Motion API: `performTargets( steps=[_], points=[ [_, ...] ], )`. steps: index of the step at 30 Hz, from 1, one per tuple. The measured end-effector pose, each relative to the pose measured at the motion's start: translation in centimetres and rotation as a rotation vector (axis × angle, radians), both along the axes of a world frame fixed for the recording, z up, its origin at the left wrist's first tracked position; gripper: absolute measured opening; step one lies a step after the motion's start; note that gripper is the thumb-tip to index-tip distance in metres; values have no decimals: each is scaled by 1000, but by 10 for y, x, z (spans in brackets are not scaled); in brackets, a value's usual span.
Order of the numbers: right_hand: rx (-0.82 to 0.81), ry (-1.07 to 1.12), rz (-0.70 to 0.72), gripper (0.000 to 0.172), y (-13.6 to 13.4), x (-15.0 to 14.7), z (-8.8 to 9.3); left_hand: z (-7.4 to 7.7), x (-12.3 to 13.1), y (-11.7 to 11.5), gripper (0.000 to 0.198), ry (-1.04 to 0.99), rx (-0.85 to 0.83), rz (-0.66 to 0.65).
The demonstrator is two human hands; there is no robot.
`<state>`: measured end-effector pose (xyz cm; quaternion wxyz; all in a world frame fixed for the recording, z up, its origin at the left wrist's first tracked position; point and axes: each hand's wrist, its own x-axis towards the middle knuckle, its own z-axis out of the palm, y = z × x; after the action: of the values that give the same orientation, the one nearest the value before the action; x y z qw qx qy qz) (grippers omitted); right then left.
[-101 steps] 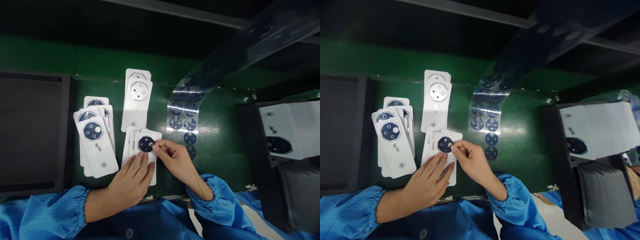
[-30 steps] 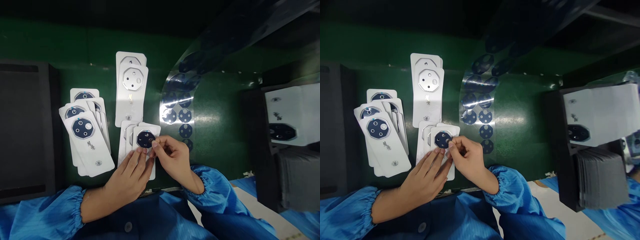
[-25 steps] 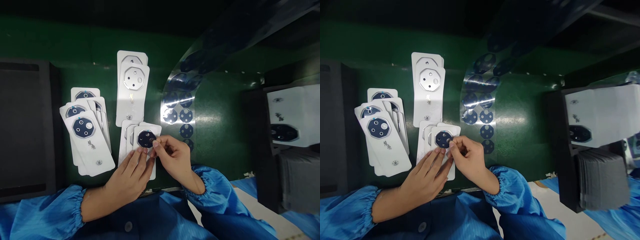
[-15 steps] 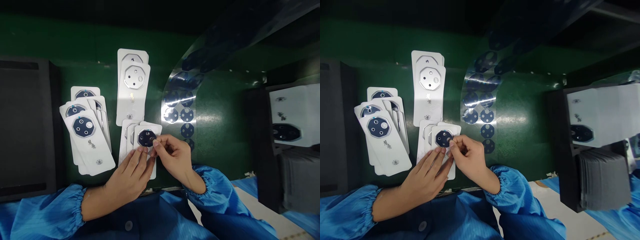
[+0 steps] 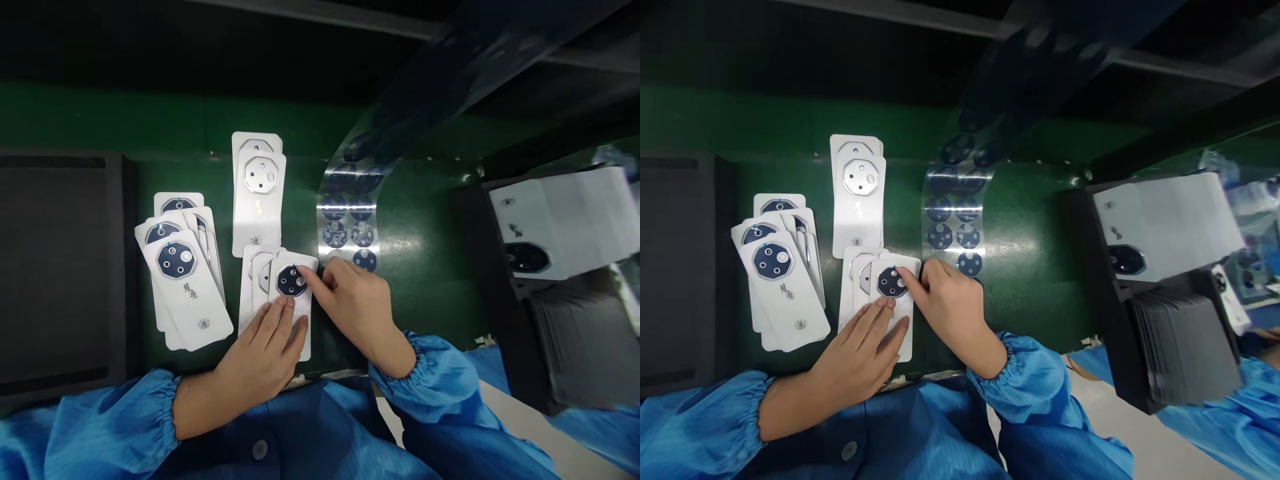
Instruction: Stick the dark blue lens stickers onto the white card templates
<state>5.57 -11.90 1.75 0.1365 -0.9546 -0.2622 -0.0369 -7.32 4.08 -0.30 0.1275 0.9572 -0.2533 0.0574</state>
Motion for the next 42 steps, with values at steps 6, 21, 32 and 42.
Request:
performTargets(
  steps=[6, 21, 32, 42],
  points=[
    [193, 85, 72, 30, 7, 9, -15, -3, -3, 0, 52, 1, -29, 8],
    [481, 430, 0, 21, -5, 15, -12, -7, -6, 3, 57, 53, -144, -7],
    [947, -256, -159, 30, 33, 21, 69, -15, -15, 4, 88, -125, -282, 63],
    [525, 194, 452, 24, 160, 24, 16, -11, -11, 6, 62, -20, -76, 46]
  ],
)
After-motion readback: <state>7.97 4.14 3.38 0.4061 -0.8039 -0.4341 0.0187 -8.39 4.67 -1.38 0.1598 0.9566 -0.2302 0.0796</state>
